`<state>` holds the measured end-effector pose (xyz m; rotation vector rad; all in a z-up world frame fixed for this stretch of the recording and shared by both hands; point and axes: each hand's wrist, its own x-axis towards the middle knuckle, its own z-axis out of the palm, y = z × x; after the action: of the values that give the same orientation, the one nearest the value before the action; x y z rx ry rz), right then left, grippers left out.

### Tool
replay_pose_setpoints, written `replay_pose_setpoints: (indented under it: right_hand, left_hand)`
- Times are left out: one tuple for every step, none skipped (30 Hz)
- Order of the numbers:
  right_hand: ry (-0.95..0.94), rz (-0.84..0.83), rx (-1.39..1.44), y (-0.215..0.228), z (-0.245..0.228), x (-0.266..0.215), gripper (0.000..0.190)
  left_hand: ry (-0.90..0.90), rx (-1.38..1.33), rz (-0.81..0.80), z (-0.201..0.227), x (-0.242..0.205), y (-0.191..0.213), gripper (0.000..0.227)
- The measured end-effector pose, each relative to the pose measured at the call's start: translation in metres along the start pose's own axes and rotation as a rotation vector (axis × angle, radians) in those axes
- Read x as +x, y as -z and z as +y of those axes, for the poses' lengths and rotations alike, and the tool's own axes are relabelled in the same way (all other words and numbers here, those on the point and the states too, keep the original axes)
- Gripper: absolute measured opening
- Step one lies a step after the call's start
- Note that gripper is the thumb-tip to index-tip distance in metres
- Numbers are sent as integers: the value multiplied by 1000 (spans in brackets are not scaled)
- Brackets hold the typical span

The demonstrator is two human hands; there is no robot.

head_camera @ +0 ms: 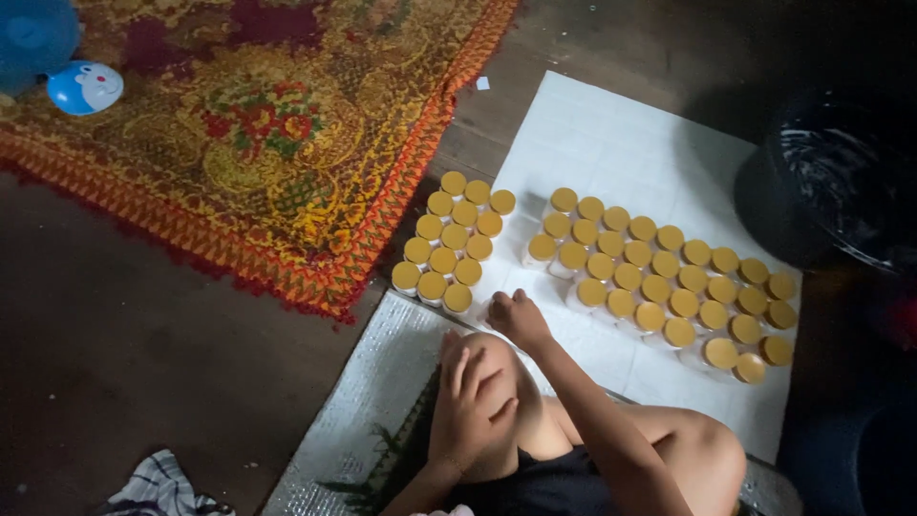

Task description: Tightening the lids on small cosmetic jars and organizing them in a grid on the floor.

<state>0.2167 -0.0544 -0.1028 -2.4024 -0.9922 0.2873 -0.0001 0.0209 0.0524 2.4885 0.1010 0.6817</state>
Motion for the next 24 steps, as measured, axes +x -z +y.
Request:
replay_pose_setpoints:
  right_hand:
    - [1, -2, 3, -6, 3, 4, 41]
    - [7, -55, 29, -12, 6, 8, 49]
    - [11, -110, 57, -18, 9, 11, 57]
    - [9, -113, 61, -22, 10, 12, 57]
    - [-12, -117, 70, -25, 10, 13, 69]
    - [-32, -121, 78, -28, 11, 14, 81]
    - [-38, -122, 81, -28, 11, 14, 81]
    - [-78, -153, 93, -28, 12, 14, 78]
    - [-120, -181, 106, -28, 13, 14, 75]
    - [-128, -179, 109, -27, 11, 13, 75]
    - [-125, -176, 133, -26, 9, 13, 70]
    - [-121, -173, 157, -25, 8, 13, 66]
    - [-130, -170, 159, -26, 6, 13, 66]
    - [-107, -152, 168, -28, 5, 12, 67]
    - [-84, -133, 175, -30, 5, 11, 68]
    - [-92, -131, 176, -31, 5, 11, 68]
    - [-106, -138, 189, -31, 4, 12, 67]
    - [-120, -145, 202, -30, 4, 12, 67]
    - [-126, -142, 203, -32, 7, 11, 67]
    - [-128, -158, 222, -34, 9, 10, 73]
    - [-131, -172, 240, -35, 12, 10, 79]
    - [-140, -166, 239, -30, 14, 9, 79]
    - [-98, -106, 192, -26, 15, 8, 76]
    - [-57, -47, 145, -22, 16, 7, 75]
  left_hand:
    - [2, 3, -1, -2, -1, -1, 44]
    - [4, -3, 10, -4, -1, -2, 43]
    - [6, -9, 18, -5, -3, -2, 42]
    - [9, -8, 14, -4, -1, 1, 42]
    - [23, -40, 2, -3, 0, 4, 41]
    - [37, -71, -10, -2, 2, 7, 40]
    - [36, -74, -16, -4, 2, 6, 40]
    - [48, -79, -23, -5, 2, 4, 39]
    - [56, -86, -32, -6, 2, 3, 38]
    - [53, -89, -39, -9, 0, -2, 38]
    - [42, -104, -20, -12, -2, -7, 38]
    - [31, -120, -2, -15, -4, -12, 37]
    - [27, -124, -9, -15, -2, -10, 37]
    - [27, -120, -12, -15, 0, -9, 36]
    - [28, -118, -14, -14, 0, -8, 35]
    - [25, -122, -21, -14, 0, -8, 35]
    - [39, -124, -21, -13, 2, -7, 34]
    - [54, -126, -22, -12, 3, -6, 34]
    - [50, -130, -27, -13, 0, -9, 34]
    - [62, -115, -47, -14, -2, -12, 34]
    - [72, -102, -67, -15, -4, -15, 35]
    - [65, -108, -72, -13, -2, -13, 35]
    - [90, -139, -66, -11, -1, -12, 34]
    - [115, -171, -61, -9, 0, -10, 33]
